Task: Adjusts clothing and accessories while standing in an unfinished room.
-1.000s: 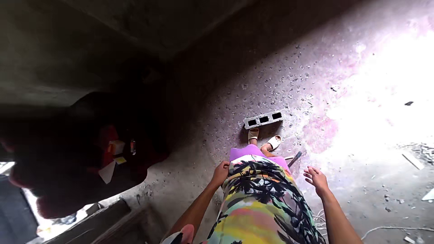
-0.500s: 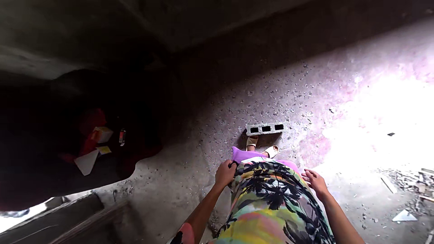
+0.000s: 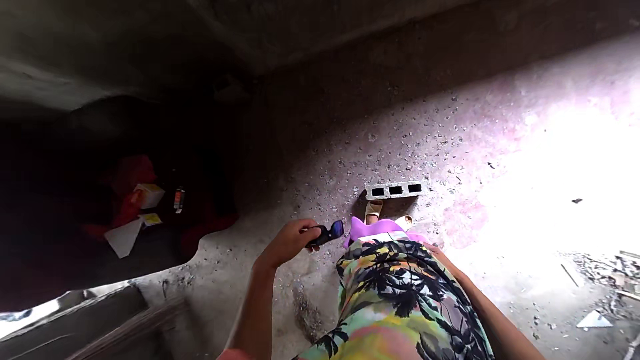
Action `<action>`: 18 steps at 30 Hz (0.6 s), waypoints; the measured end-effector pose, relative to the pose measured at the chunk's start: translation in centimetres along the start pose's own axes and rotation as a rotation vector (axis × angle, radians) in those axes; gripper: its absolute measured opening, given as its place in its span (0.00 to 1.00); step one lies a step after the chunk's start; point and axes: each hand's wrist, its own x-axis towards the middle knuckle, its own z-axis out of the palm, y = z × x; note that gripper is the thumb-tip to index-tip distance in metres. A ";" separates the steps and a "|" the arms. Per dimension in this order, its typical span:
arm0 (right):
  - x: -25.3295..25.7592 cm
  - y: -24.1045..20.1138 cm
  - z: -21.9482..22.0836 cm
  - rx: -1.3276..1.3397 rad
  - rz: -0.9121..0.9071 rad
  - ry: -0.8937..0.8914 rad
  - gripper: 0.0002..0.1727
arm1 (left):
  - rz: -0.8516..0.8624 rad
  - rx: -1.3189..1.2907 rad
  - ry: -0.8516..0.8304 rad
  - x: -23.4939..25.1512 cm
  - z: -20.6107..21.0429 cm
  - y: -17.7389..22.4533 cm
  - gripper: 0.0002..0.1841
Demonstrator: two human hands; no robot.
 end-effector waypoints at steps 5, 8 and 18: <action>1.0 -2.6 0.0 -0.311 0.090 -0.182 0.26 | 0.139 -0.096 0.047 0.7 1.2 0.3 0.13; 2.2 -3.0 0.2 -0.575 0.013 -0.169 0.28 | 0.065 -0.083 0.034 1.4 3.6 -0.9 0.13; 0.5 -1.7 -11.8 0.430 0.051 0.698 0.25 | -0.091 0.274 0.204 2.1 6.5 -1.6 0.19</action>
